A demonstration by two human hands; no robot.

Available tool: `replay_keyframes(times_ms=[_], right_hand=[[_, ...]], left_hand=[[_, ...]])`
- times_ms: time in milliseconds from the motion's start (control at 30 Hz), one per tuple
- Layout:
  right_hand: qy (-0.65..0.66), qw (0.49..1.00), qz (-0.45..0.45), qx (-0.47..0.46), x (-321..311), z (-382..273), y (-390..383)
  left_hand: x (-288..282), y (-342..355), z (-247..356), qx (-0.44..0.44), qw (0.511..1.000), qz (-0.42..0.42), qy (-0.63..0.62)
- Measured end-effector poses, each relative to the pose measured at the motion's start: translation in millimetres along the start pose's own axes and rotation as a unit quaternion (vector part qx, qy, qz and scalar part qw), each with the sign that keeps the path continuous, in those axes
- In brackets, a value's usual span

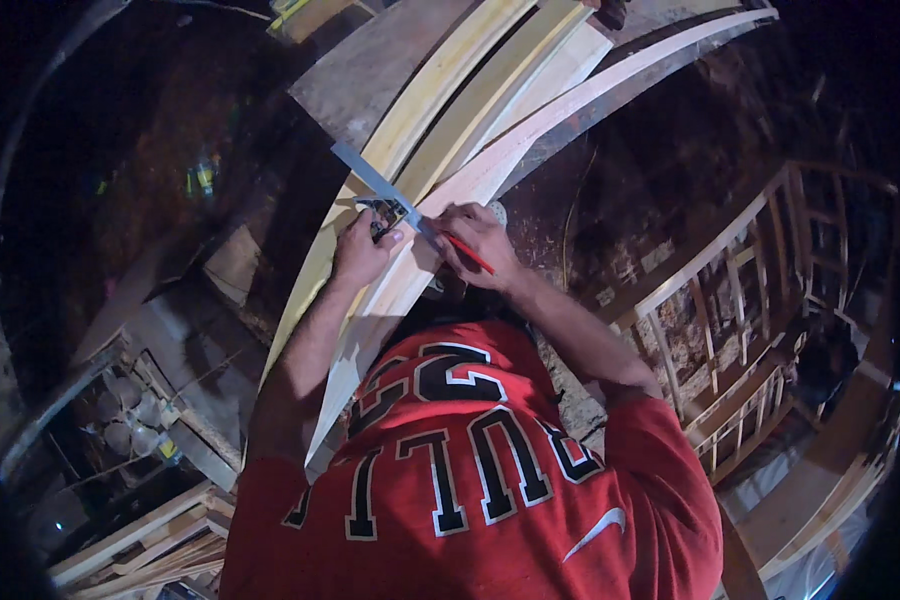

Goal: The person measures a wooden plank with a tape measure and marks it with a pencil, then uses a square to draw lines across multiple planks.

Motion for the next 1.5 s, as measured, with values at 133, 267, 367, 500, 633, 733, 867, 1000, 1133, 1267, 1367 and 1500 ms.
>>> replay_keyframes(times_ms=[133, 267, 367, 500, 633, 733, 867, 1000, 1133, 1267, 1367, 1500], right_hand=[[0.008, 0.998, 0.034, 0.048, -25.7, -17.1, -29.3], [0.180, 0.892, 0.210, 0.357, -33.1, 77.6, -108.0], [0.211, 0.849, 0.172, 0.452, -10.3, 96.8, -132.6], [0.552, 0.688, 0.158, 0.444, 35.7, 50.8, -103.8], [0.512, 0.700, 0.164, 0.471, 54.8, 64.4, -101.1], [0.428, 0.733, 0.138, 0.510, 51.7, 56.7, -78.9], [0.465, 0.687, 0.200, 0.521, 56.5, 66.4, -72.9], [0.474, 0.681, 0.188, 0.526, 65.1, 68.4, -72.1], [0.457, 0.704, 0.187, 0.510, 67.2, 67.6, -65.7], [0.445, 0.727, 0.190, 0.487, 64.6, 60.1, -53.4], [0.417, 0.740, 0.180, 0.496, 59.2, 56.8, -48.0], [0.439, 0.731, 0.218, 0.475, 65.4, 61.0, -44.1]], left_hand=[[2.6, -2.3, -6.3, -0.040, 0.999, -0.033, -0.008], [-7.5, -12.3, 0.3, -0.049, 0.999, -0.004, -0.022], [-27.8, -32.3, -11.1, -0.086, 0.994, 0.068, -0.015], [-52.5, -76.3, -13.8, -0.145, 0.978, 0.121, -0.083], [-33.7, -114.5, -12.9, -0.246, 0.933, 0.094, -0.244], [-5.5, -134.4, -14.8, -0.290, 0.839, 0.105, -0.447], [32.0, -149.5, -21.8, -0.326, 0.744, 0.030, -0.583], [56.2, -151.6, -52.8, -0.146, 0.821, 0.023, -0.552], [82.3, -165.0, -68.8, -0.239, 0.762, -0.042, -0.600], [66.8, -163.0, -55.5, -0.131, 0.864, -0.035, -0.484], [60.4, -159.5, -52.3, -0.128, 0.891, -0.037, -0.435], [125.0, -174.8, -103.3, -0.253, 0.686, -0.122, -0.671]])
Point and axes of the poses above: each hand's wrist, its own y-axis towards the middle knuckle, its own x-axis out of the palm, z = x × y, the point moved 9 cm from there along y, towards the middle knuckle, and after that the axes turned 8 degrees about y, right-handed, at the moved point
